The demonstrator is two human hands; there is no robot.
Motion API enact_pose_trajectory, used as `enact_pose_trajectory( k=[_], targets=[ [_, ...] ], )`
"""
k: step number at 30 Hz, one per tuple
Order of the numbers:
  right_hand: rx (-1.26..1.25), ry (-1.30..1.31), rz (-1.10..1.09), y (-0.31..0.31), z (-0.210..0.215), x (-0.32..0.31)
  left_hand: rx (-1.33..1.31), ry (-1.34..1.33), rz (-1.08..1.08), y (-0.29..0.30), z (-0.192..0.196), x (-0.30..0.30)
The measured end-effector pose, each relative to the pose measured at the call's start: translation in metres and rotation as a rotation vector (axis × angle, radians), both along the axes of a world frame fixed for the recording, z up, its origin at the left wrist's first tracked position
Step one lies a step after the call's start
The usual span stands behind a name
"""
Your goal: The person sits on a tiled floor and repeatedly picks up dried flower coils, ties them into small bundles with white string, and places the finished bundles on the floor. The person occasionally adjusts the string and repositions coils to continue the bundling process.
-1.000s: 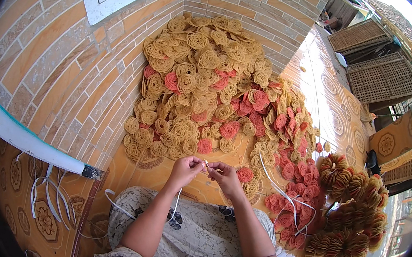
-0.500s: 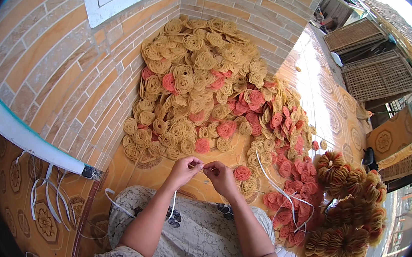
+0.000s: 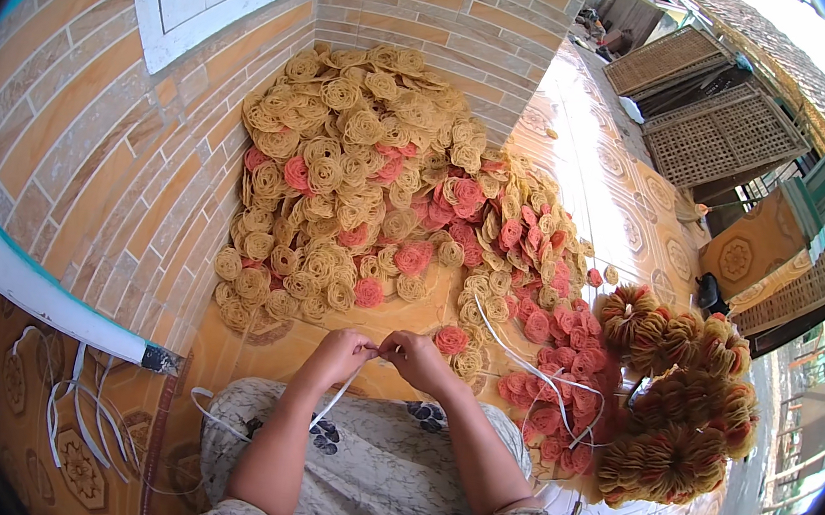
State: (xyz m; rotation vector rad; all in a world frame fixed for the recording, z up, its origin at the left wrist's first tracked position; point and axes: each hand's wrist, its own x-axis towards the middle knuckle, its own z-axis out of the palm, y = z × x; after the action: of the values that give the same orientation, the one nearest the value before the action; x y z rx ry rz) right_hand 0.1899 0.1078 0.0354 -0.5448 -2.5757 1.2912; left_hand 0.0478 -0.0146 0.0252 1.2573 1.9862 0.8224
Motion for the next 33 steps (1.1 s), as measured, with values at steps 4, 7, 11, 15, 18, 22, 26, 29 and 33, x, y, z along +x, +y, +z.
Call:
enact_pose_trajectory(
  k=[4,7,11,15,18,22,26,29,33],
  targets=[
    [0.045,-0.112,0.075,-0.003,-0.005,0.001,0.133,0.289,-0.065,-0.008,0.002,0.001],
    [0.080,-0.064,0.018,0.006,-0.004,0.007,-0.013,0.344,-0.123,-0.010,-0.001,0.001],
    [0.236,-0.223,-0.563,0.048,-0.003,0.028,-0.005,-0.055,0.098,-0.009,-0.009,-0.005],
    [0.289,-0.455,-0.592,0.057,-0.023,0.051,0.196,-0.505,0.314,0.001,-0.023,-0.006],
    [0.200,-0.317,-0.579,0.059,-0.037,0.041,0.146,-0.458,0.273,0.010,-0.037,0.004],
    [0.379,-0.387,-0.864,0.084,-0.039,0.056,0.220,-0.299,0.212,0.012,-0.046,0.009],
    [0.268,-0.924,-0.859,0.107,-0.033,0.109,0.206,-0.353,0.216,0.008,-0.039,0.000],
    [-0.057,-0.513,-1.071,0.114,-0.008,0.141,0.165,-0.334,0.196,0.006,-0.029,-0.001],
    [1.013,-0.165,-1.702,0.098,0.031,0.158,0.093,-0.329,0.179,0.005,-0.023,0.007]
  ],
)
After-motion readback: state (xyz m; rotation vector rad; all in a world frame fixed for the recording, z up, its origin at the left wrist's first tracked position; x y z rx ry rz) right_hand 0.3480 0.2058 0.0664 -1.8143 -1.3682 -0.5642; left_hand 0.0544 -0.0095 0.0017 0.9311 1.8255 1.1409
